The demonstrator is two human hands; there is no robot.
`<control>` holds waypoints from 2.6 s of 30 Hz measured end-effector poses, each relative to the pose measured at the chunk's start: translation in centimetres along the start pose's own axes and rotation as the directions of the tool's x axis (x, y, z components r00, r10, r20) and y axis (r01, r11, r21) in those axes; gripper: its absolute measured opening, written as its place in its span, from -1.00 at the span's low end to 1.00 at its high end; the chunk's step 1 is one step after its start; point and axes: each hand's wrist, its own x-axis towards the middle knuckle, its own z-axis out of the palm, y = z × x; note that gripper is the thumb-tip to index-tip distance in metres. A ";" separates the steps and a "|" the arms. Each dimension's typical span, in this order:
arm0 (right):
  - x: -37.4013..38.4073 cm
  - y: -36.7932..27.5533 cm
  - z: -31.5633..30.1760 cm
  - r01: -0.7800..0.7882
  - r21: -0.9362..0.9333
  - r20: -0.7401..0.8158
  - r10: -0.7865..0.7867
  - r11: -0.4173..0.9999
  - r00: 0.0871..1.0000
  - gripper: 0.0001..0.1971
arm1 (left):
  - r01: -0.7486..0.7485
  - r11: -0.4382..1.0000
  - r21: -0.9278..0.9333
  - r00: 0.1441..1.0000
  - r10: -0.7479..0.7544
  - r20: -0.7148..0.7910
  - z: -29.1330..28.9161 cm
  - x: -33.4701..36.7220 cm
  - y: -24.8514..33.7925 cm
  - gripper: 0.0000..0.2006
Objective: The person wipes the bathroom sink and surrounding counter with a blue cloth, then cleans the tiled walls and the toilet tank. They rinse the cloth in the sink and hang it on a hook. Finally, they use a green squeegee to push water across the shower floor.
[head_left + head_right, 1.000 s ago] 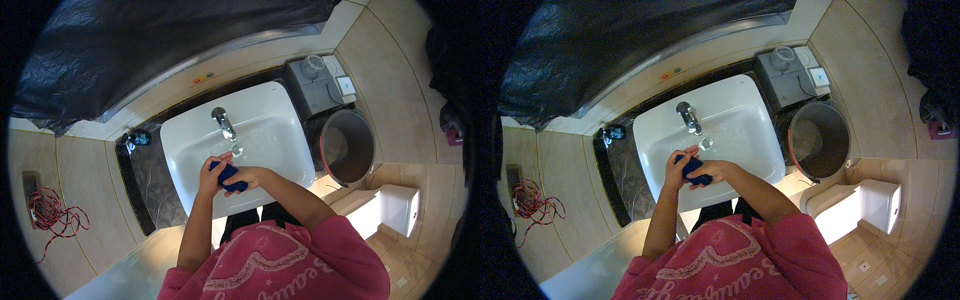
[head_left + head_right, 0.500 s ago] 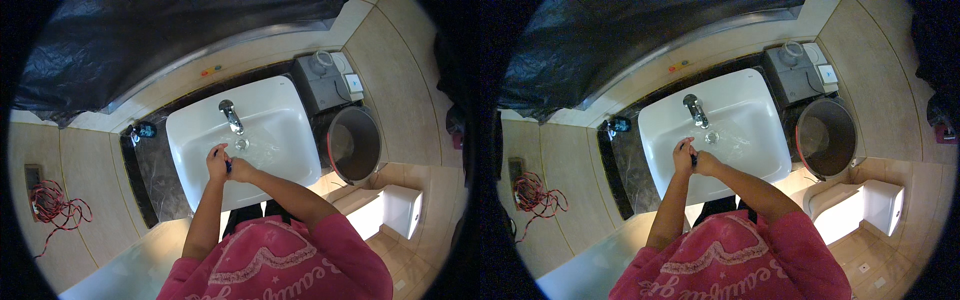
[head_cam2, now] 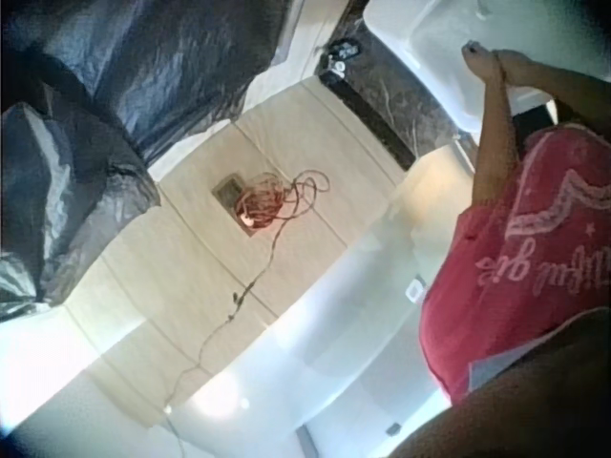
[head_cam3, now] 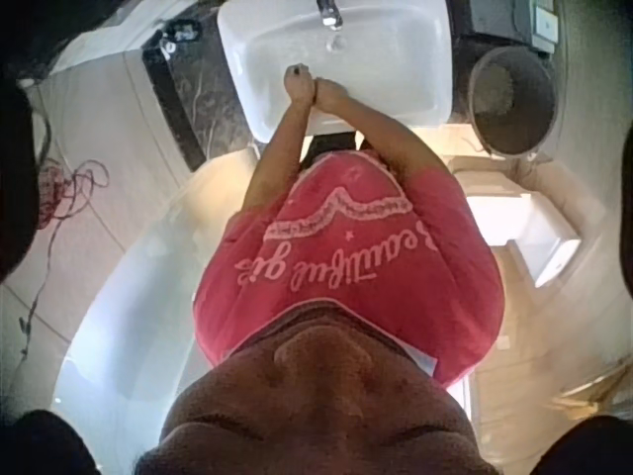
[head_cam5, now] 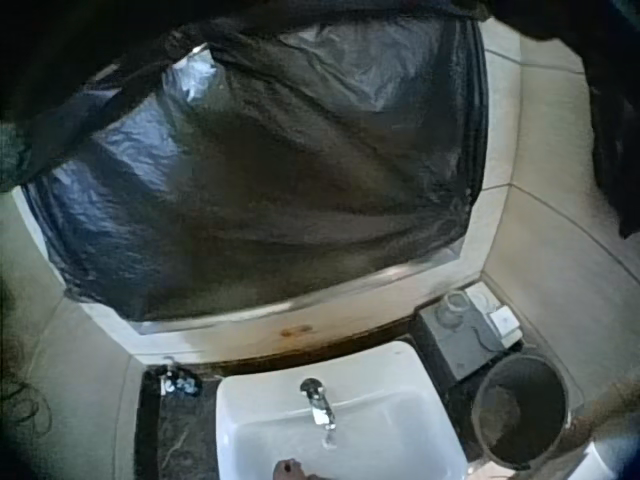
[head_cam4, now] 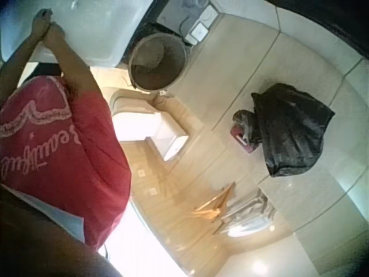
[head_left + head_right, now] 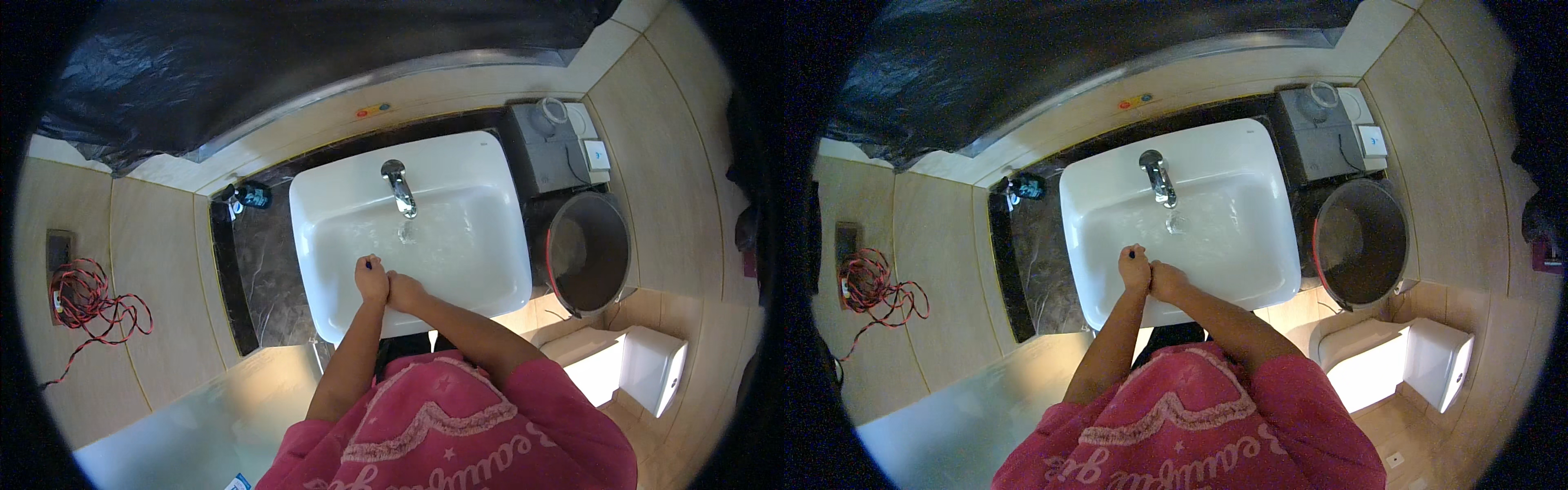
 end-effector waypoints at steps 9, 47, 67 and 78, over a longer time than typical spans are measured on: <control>2.8 4.6 -5.8 0.142 -0.267 -0.186 -0.195 0.953 0.963 -0.33 | 0.165 0.782 -0.600 0.959 -0.269 -0.087 -9.2 1.3 5.8 -0.86; -3.0 -4.6 -6.5 0.179 0.593 0.070 -0.272 0.785 0.960 -0.63 | 0.184 0.750 -0.636 0.976 -0.214 0.030 -13.1 -5.6 12.3 -0.76; -12.1 -15.8 1.5 -0.013 0.739 0.402 -0.425 0.674 0.811 -0.73 | -0.105 0.993 -0.049 0.955 0.087 -0.283 -28.5 -24.7 11.5 -0.53; -27.5 -19.8 18.9 -0.129 0.685 0.650 -0.521 0.717 0.553 -0.37 | 0.153 0.802 -0.578 0.836 -0.416 -0.356 -36.8 -41.1 -1.0 -0.47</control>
